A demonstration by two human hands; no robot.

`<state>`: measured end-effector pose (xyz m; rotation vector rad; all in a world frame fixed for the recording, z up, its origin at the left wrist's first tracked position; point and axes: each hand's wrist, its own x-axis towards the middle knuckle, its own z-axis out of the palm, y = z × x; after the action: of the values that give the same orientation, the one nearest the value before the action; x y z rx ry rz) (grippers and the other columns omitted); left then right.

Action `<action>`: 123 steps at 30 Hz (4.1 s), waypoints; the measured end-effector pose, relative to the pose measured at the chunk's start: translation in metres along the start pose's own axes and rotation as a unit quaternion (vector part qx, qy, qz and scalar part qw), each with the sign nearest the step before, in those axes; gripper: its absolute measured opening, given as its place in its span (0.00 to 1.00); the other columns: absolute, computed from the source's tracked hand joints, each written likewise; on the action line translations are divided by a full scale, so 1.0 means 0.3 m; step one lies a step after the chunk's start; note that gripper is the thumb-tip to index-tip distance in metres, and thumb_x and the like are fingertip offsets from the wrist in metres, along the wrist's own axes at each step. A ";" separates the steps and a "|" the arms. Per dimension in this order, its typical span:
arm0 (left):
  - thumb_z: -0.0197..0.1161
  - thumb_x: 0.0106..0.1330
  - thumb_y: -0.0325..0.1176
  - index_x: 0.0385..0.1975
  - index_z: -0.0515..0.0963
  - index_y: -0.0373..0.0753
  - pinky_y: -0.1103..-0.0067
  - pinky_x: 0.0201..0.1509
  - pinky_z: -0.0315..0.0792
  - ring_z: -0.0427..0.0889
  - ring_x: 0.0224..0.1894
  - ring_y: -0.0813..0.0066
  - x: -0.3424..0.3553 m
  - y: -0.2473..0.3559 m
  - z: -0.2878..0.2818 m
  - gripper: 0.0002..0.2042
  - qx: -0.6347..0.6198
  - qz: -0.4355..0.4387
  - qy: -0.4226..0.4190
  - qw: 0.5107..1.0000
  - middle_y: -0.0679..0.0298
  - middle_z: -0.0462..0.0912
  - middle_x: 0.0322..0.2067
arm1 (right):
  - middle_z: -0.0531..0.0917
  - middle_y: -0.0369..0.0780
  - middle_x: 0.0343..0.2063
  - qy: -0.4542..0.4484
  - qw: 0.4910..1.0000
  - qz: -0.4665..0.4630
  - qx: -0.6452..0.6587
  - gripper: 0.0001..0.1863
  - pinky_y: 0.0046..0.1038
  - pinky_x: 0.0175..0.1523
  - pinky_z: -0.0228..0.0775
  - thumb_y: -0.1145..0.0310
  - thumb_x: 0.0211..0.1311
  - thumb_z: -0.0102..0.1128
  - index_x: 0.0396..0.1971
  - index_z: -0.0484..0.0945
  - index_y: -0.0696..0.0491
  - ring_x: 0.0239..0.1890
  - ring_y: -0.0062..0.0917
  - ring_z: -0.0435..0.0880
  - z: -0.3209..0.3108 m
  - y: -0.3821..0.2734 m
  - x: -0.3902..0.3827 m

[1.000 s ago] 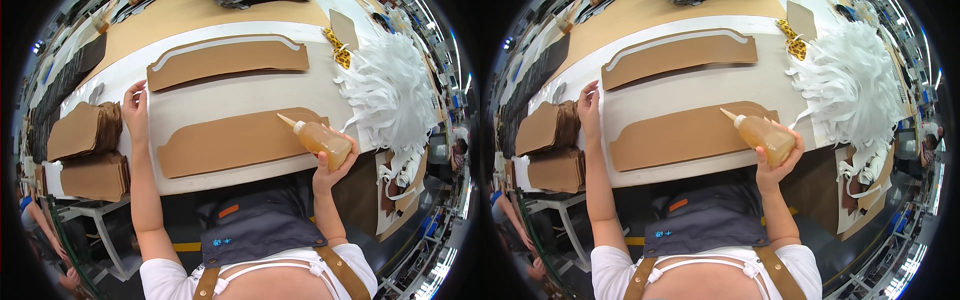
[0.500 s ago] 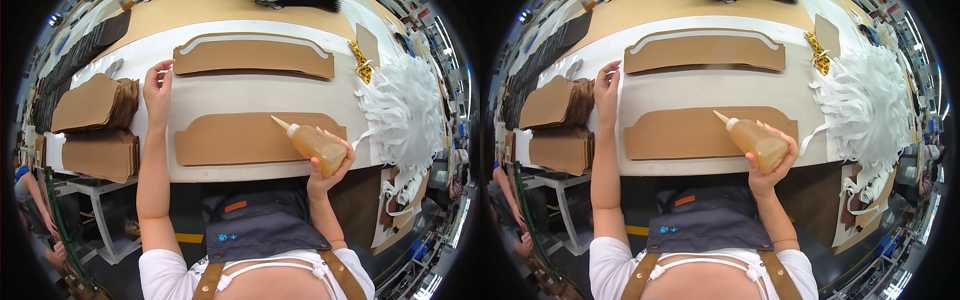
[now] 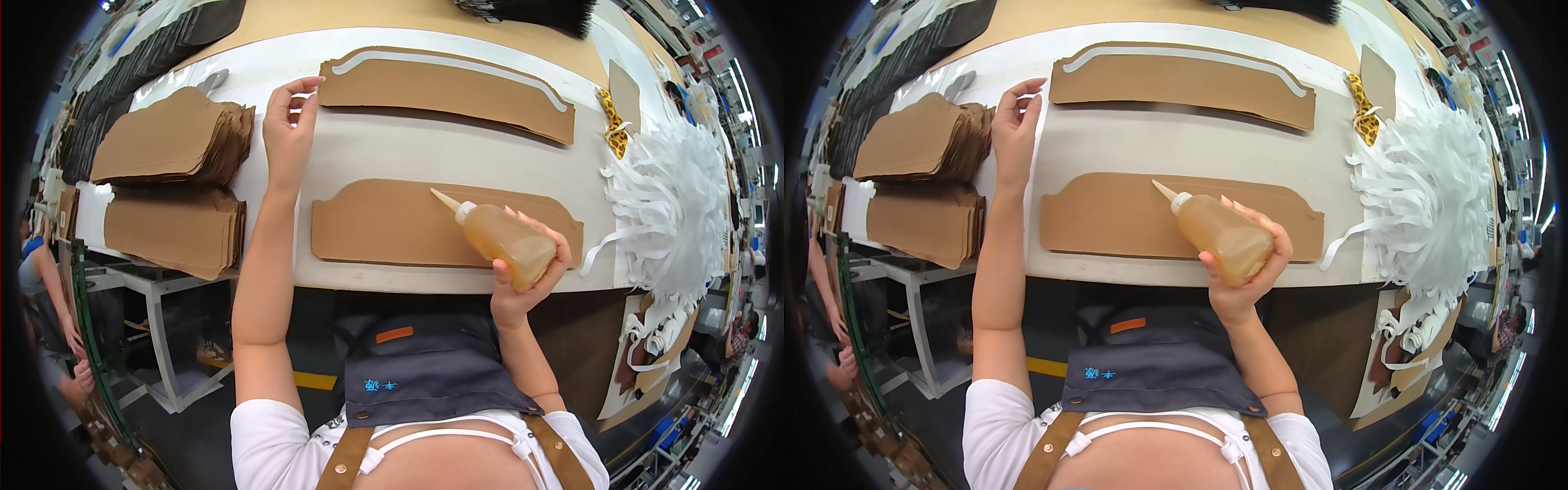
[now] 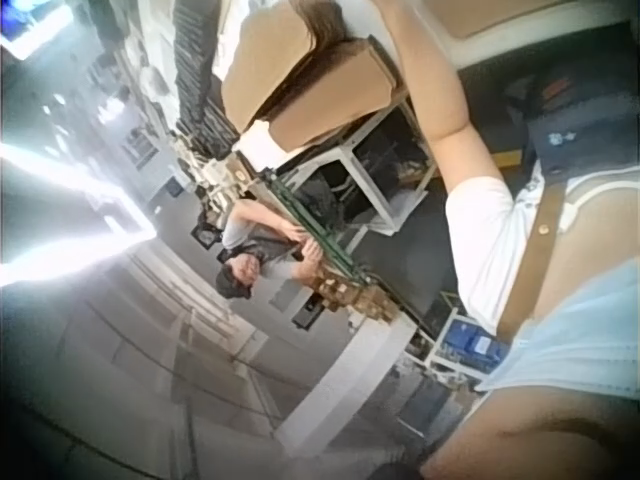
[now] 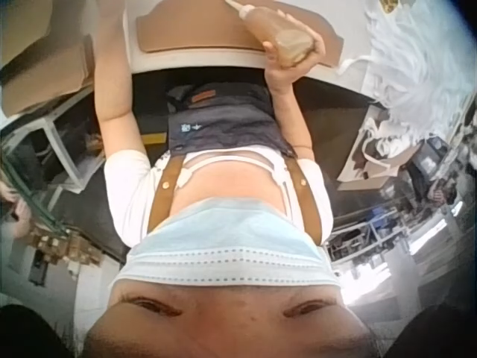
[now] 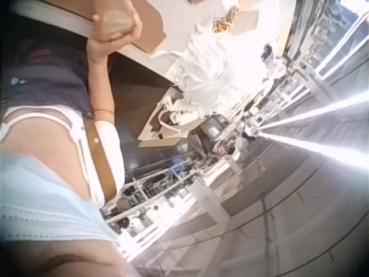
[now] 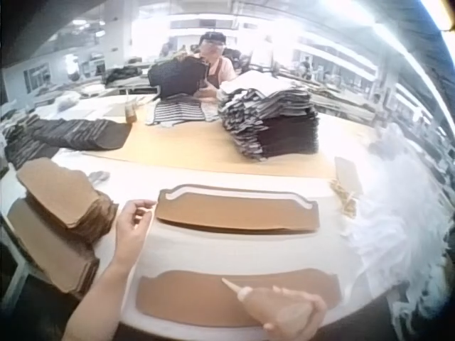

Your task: Applying adhesive and white lining strips to brown leather components at a workbench.

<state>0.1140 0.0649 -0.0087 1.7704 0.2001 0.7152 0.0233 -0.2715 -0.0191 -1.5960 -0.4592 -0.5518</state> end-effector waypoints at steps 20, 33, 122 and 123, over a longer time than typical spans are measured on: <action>0.61 0.73 0.27 0.51 0.85 0.40 0.85 0.39 0.70 0.74 0.38 0.86 -0.004 0.044 -0.007 0.11 0.034 0.035 0.006 0.999 0.72 0.84 0.47 | 0.75 0.51 0.60 -0.070 0.997 -0.008 0.021 0.45 0.50 0.71 0.74 0.58 0.62 0.80 0.67 0.57 0.56 0.64 0.46 0.81 0.156 -0.022 0.013; 0.61 0.73 0.27 0.50 0.86 0.40 0.83 0.43 0.71 0.76 0.41 0.84 0.002 0.056 -0.025 0.10 0.013 0.047 0.025 0.998 0.70 0.84 0.48 | 0.75 0.52 0.60 -0.106 0.994 -0.022 0.035 0.45 0.52 0.70 0.75 0.59 0.61 0.80 0.67 0.56 0.55 0.64 0.46 0.81 0.222 -0.025 0.025; 0.57 0.78 0.25 0.54 0.82 0.34 0.85 0.48 0.70 0.74 0.42 0.85 0.012 -0.025 0.003 0.11 0.022 0.018 0.001 1.000 0.69 0.82 0.46 | 0.87 0.48 0.51 0.182 0.972 0.129 0.080 0.15 0.28 0.57 0.76 0.62 0.79 0.54 0.49 0.80 0.59 0.56 0.33 0.86 -0.917 -0.181 0.625; 0.57 0.78 0.25 0.54 0.82 0.34 0.85 0.48 0.70 0.74 0.42 0.85 0.008 -0.011 0.003 0.11 0.024 0.018 0.004 1.000 0.69 0.82 0.46 | 0.86 0.50 0.55 0.142 0.978 0.114 0.105 0.16 0.29 0.59 0.77 0.62 0.79 0.52 0.50 0.80 0.59 0.61 0.35 0.85 -0.905 -0.204 0.644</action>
<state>0.1171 0.0662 -0.0110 1.8202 0.1925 0.7500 0.1200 -0.5411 0.1618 -1.3210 -0.1115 -0.5274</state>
